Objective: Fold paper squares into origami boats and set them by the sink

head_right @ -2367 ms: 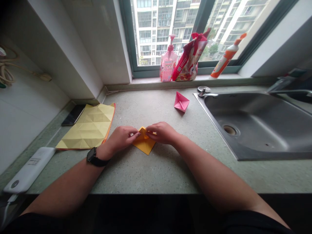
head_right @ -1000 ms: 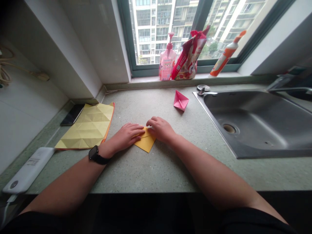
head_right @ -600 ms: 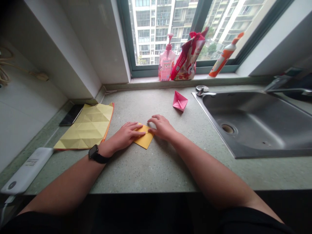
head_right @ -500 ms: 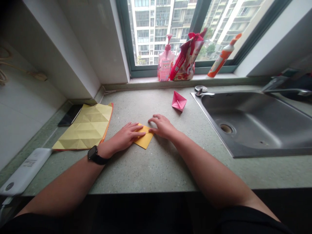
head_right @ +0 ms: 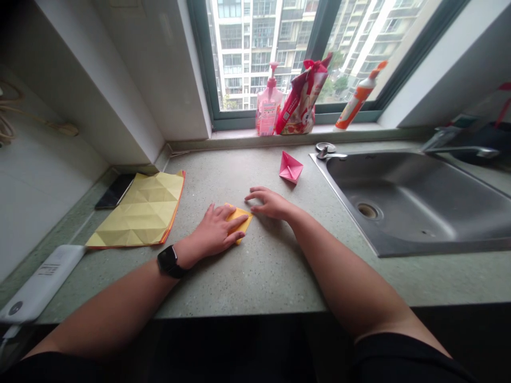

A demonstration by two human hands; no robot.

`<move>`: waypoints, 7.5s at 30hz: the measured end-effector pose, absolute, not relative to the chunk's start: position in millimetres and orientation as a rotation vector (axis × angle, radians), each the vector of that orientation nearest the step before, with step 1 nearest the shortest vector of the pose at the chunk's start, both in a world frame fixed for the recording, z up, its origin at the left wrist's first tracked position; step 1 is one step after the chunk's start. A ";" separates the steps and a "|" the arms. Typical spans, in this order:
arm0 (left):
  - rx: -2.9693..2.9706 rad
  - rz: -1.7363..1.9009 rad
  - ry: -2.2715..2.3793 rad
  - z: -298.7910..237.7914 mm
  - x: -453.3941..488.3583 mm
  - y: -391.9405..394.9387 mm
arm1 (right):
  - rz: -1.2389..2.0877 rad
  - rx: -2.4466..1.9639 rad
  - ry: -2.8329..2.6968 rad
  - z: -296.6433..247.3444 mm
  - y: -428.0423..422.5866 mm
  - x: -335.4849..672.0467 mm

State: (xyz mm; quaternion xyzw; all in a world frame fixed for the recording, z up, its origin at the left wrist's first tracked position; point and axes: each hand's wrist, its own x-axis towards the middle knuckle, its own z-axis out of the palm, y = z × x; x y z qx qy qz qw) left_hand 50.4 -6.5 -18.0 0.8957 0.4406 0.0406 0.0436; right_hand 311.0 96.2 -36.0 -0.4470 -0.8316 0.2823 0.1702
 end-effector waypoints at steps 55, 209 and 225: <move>2.632 0.102 1.532 34.9 -18.0 -4.9 | 0.655 -1.285 -2.442 -40.0 88.2 298.3; 2.654 0.955 0.927 -8.1 8.0 15.4 | 1.717 -1.026 -1.511 -18.8 62.8 272.5; 2.489 0.683 1.461 -14.8 -8.3 33.3 | 0.727 -0.889 -2.271 -20.0 64.1 278.5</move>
